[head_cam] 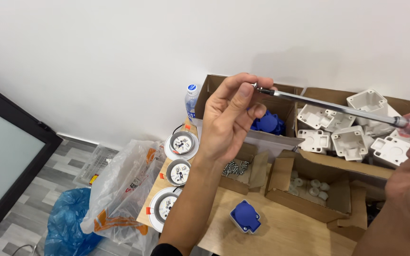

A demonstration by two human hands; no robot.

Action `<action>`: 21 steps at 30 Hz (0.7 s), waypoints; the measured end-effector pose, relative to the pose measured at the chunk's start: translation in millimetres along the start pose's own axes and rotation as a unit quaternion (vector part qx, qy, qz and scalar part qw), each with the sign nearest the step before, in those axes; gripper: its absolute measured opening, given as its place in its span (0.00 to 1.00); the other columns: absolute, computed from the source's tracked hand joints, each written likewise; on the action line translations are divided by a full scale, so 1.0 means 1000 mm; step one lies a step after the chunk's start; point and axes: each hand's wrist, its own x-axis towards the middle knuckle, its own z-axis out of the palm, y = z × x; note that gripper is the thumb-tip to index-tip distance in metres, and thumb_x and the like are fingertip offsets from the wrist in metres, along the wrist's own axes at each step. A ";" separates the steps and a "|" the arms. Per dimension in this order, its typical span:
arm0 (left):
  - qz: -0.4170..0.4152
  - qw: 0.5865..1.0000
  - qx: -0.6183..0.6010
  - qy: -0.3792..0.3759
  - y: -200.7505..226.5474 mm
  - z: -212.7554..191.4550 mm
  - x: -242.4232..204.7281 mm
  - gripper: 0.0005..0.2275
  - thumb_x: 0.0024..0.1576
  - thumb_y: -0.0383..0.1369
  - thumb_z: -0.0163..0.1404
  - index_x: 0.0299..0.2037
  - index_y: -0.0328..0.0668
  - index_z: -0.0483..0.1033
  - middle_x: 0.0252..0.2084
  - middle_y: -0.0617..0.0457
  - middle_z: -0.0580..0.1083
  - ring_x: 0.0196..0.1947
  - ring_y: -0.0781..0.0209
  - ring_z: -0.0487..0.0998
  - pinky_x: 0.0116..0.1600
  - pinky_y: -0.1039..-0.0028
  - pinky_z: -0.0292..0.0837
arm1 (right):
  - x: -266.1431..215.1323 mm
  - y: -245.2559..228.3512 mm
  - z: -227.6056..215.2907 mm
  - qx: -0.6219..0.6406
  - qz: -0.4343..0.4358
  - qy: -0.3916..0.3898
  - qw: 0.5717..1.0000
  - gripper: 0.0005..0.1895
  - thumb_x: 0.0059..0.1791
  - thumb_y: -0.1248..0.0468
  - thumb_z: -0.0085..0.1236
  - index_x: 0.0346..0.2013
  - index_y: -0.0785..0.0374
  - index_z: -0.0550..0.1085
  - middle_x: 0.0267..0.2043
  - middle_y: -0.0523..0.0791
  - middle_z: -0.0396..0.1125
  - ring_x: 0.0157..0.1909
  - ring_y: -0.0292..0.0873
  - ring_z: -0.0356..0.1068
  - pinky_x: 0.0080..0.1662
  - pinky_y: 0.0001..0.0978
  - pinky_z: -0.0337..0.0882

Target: The person assembles electrical components by placing a black module into a blue housing, then securing it with a white cover using a screwdriver and screws. They repeat this process with another set of components.

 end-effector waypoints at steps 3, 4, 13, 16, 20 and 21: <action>0.001 1.000 0.006 0.006 0.001 0.001 -0.001 0.06 0.71 0.27 0.49 0.54 0.38 0.77 0.54 0.35 0.77 0.55 0.51 0.77 0.47 0.73 0.72 | 0.011 0.028 -0.026 0.028 0.020 0.000 0.999 0.09 0.64 0.50 0.50 0.51 0.47 0.75 0.49 0.31 0.69 0.53 0.28 0.72 0.70 0.27 0.81; 0.003 1.000 0.006 0.006 0.001 0.002 -0.002 0.06 0.71 0.27 0.49 0.54 0.38 0.77 0.54 0.35 0.77 0.55 0.51 0.77 0.47 0.73 0.72 | 0.018 0.037 -0.033 0.029 0.019 -0.001 0.999 0.09 0.64 0.50 0.50 0.51 0.47 0.75 0.49 0.31 0.69 0.53 0.28 0.72 0.70 0.27 0.81; 0.003 1.000 0.002 -0.012 -0.001 0.004 -0.006 0.06 0.71 0.25 0.48 0.55 0.39 0.77 0.56 0.35 0.76 0.56 0.51 0.77 0.46 0.74 0.71 | 0.042 0.105 -0.116 0.104 0.082 0.003 0.991 0.06 0.67 0.53 0.48 0.51 0.46 0.71 0.47 0.28 0.64 0.49 0.19 0.65 0.57 0.11 0.71; -0.003 1.000 -0.002 -0.011 -0.002 0.004 -0.007 0.06 0.71 0.25 0.48 0.54 0.39 0.77 0.57 0.34 0.76 0.55 0.55 0.77 0.47 0.74 0.72 | 0.051 0.128 -0.142 0.129 0.105 0.003 0.986 0.05 0.67 0.54 0.47 0.51 0.46 0.70 0.47 0.27 0.62 0.48 0.16 0.63 0.52 0.05 0.68; -0.001 1.000 -0.001 -0.014 -0.002 0.005 -0.007 0.06 0.71 0.25 0.48 0.54 0.39 0.77 0.56 0.33 0.76 0.51 0.56 0.77 0.47 0.74 0.73 | 0.065 0.158 -0.178 0.167 0.136 0.007 0.976 0.04 0.69 0.55 0.46 0.52 0.45 0.68 0.46 0.25 0.59 0.46 0.11 0.60 0.45 -0.04 0.63; 0.000 1.000 0.001 -0.010 -0.002 0.005 -0.007 0.06 0.71 0.26 0.49 0.53 0.39 0.77 0.56 0.34 0.76 0.54 0.55 0.77 0.47 0.74 0.73 | 0.067 0.165 -0.188 0.179 0.147 0.007 0.973 0.04 0.69 0.55 0.45 0.52 0.45 0.67 0.45 0.25 0.58 0.45 0.10 0.59 0.43 -0.07 0.62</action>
